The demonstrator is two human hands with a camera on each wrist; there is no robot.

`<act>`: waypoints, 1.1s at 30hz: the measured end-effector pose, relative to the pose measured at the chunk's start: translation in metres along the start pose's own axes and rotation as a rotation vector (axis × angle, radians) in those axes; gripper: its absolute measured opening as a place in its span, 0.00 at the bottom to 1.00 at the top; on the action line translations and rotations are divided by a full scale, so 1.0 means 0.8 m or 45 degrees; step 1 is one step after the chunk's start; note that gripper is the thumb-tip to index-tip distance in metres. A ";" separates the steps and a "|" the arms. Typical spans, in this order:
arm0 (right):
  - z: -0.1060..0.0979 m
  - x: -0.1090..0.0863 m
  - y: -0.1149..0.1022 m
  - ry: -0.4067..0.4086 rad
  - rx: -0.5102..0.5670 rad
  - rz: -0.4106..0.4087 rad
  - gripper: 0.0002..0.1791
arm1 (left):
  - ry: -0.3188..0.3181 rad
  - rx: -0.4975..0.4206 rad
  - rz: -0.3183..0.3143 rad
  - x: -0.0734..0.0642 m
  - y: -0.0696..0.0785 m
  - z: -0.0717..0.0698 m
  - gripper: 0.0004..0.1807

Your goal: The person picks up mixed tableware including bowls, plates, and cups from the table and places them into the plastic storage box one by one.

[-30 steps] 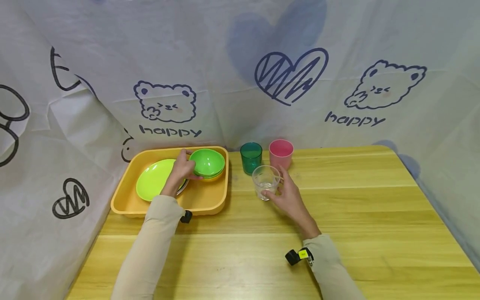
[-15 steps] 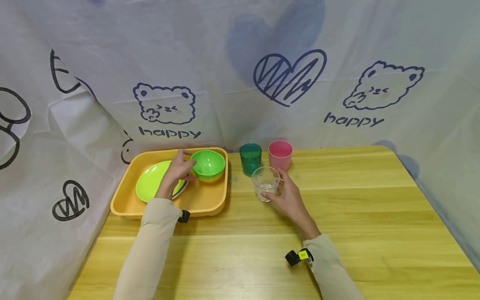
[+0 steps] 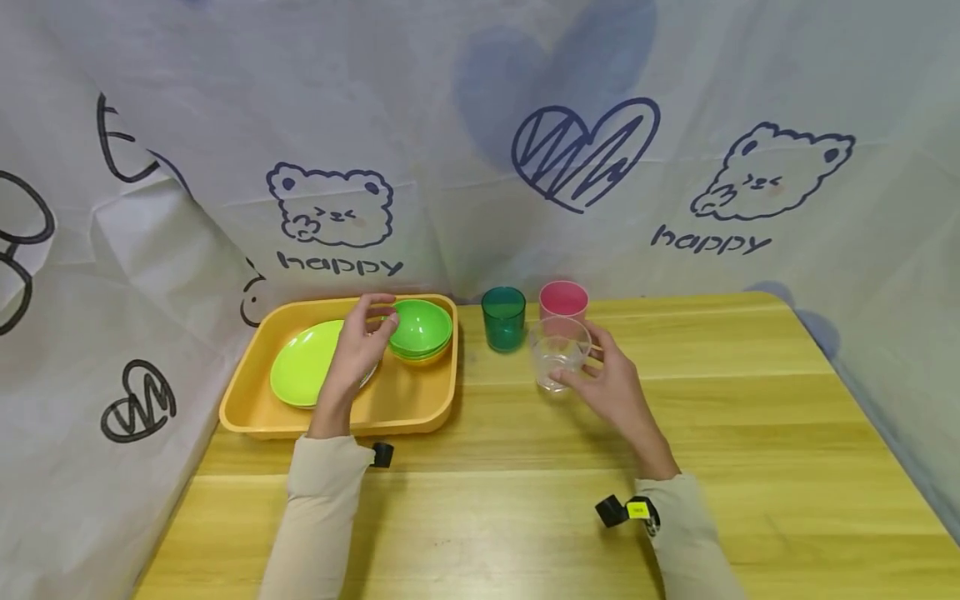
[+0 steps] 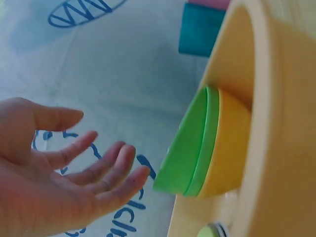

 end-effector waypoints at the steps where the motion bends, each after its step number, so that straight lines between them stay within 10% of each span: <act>1: -0.003 -0.001 -0.002 0.006 0.001 0.002 0.47 | -0.017 -0.031 0.031 -0.003 0.003 0.004 0.21; 17: -0.026 -0.011 -0.036 -0.002 0.105 -0.033 0.49 | -0.402 -0.315 0.261 -0.038 0.035 0.095 0.34; 33: -0.008 -0.018 -0.055 -0.082 0.240 -0.182 0.41 | -0.462 -0.445 0.305 -0.054 0.047 0.146 0.35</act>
Point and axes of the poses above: each hand's wrist, its own x-axis towards the middle knuckle, its own z-axis out of the palm, y = z × x, the point moved 7 cm from there along x, towards the middle knuckle, and after that the axes turned 3 degrees about -z, right-handed, at the moved point
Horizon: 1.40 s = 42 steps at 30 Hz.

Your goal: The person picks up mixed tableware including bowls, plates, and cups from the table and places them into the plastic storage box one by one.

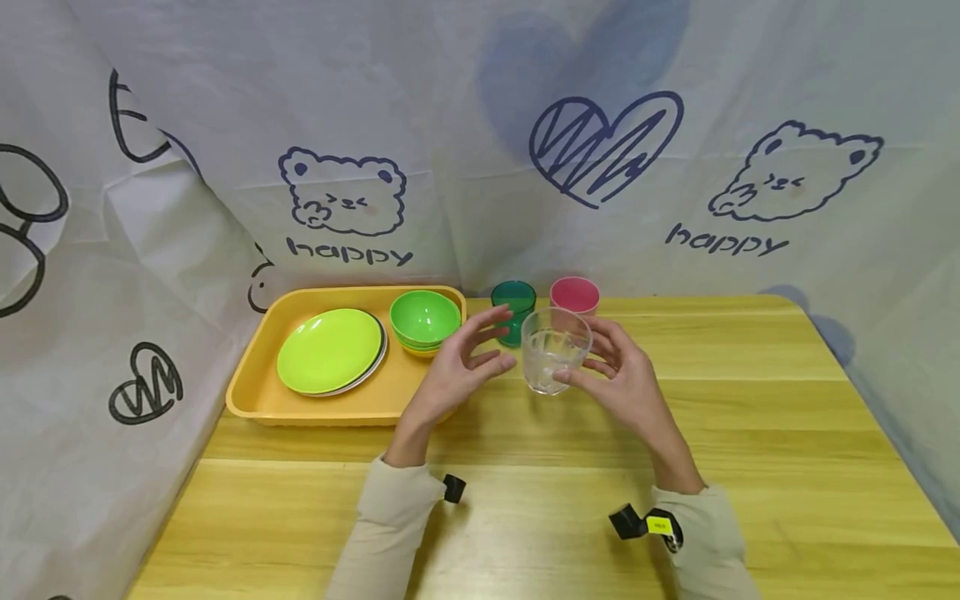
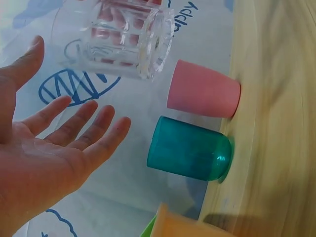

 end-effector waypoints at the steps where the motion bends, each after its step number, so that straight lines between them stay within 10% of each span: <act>1: 0.003 0.000 -0.001 -0.011 0.005 -0.003 0.41 | 0.000 0.009 -0.002 -0.001 0.000 0.001 0.35; 28: 0.037 -0.002 -0.016 -0.170 0.072 -0.129 0.41 | -0.064 0.037 -0.044 -0.006 0.009 0.009 0.38; 42: 0.034 0.007 -0.011 -0.173 -0.081 -0.153 0.39 | 0.118 0.165 -0.052 -0.020 0.023 -0.036 0.36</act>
Point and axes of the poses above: each hand's wrist, its own x-axis towards the middle knuckle, its own z-axis out of the palm, y = z × x, the point moved 7 cm from there along x, towards the middle knuckle, and after that the axes turned 3 degrees about -z, right-handed, at the moved point
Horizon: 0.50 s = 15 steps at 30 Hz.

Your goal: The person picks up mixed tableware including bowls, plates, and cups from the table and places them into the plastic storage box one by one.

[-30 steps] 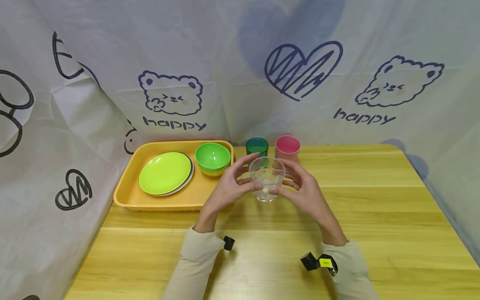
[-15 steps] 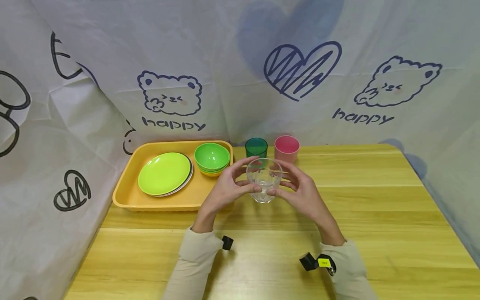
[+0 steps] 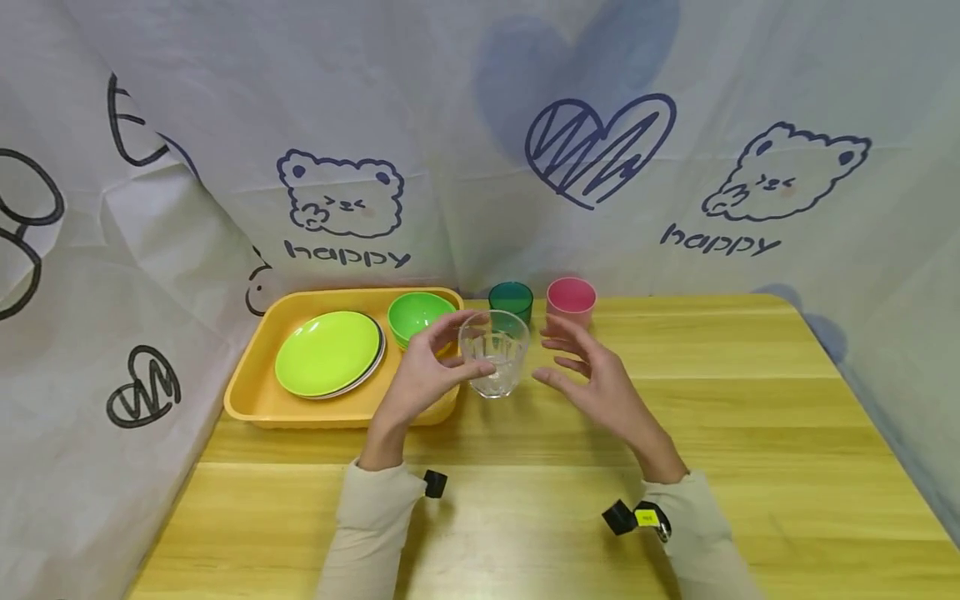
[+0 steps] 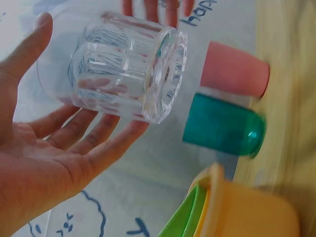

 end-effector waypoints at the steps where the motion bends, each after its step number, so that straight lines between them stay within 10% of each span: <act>1: -0.004 0.002 0.002 0.007 -0.039 -0.018 0.39 | 0.022 0.009 -0.002 -0.002 0.000 -0.007 0.36; 15: -0.040 0.042 0.050 0.125 -0.396 -0.162 0.39 | 0.211 0.155 -0.151 -0.039 -0.033 -0.091 0.45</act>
Point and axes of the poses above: each hand's wrist, its own x-axis towards the middle knuckle, its own z-axis out of the palm, y = z × x, the point moved 7 cm from there along x, towards the middle knuckle, and after that the axes turned 3 degrees about -z, right-handed, at the moved point
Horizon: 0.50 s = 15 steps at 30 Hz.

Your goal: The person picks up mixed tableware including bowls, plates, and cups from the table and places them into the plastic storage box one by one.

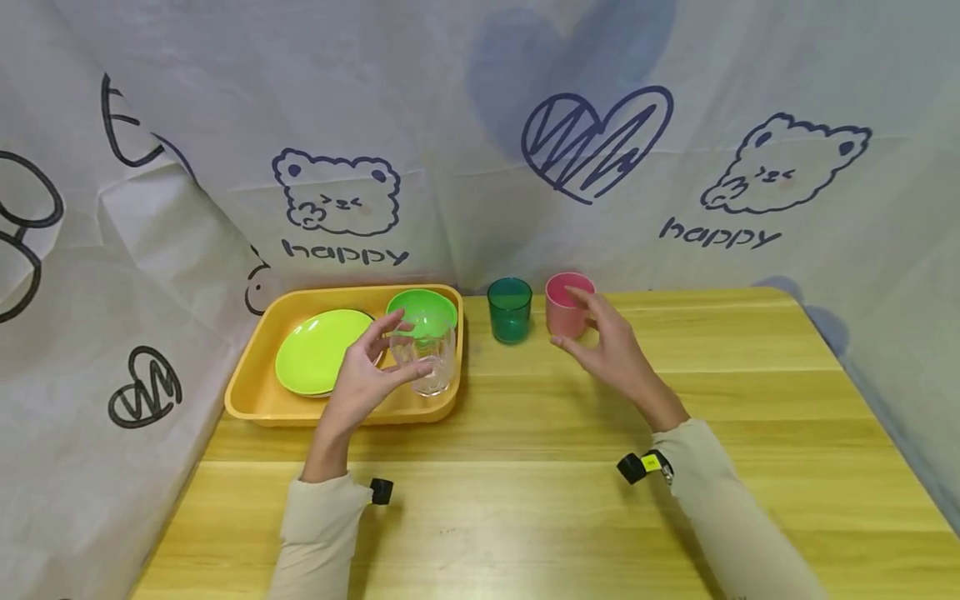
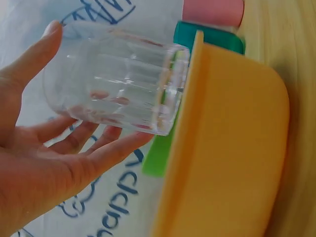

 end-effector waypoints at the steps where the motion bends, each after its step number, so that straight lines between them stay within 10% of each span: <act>1: -0.001 0.003 0.004 0.029 -0.016 -0.006 0.40 | -0.012 0.014 -0.008 0.000 -0.004 -0.002 0.45; 7: -0.004 0.020 0.023 0.159 -0.081 -0.011 0.42 | -0.060 0.072 -0.066 0.002 -0.029 -0.011 0.44; 15: -0.004 0.036 0.069 0.045 -0.081 0.268 0.53 | -0.120 -0.004 -0.168 0.006 -0.052 -0.007 0.47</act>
Point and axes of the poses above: each hand's wrist, its own x-axis towards the middle knuckle, its own z-axis out of the palm, y = z × x, the point moved 7 cm from there along x, towards the middle knuckle, and after that the axes turned 3 degrees about -z, right-handed, at the moved point
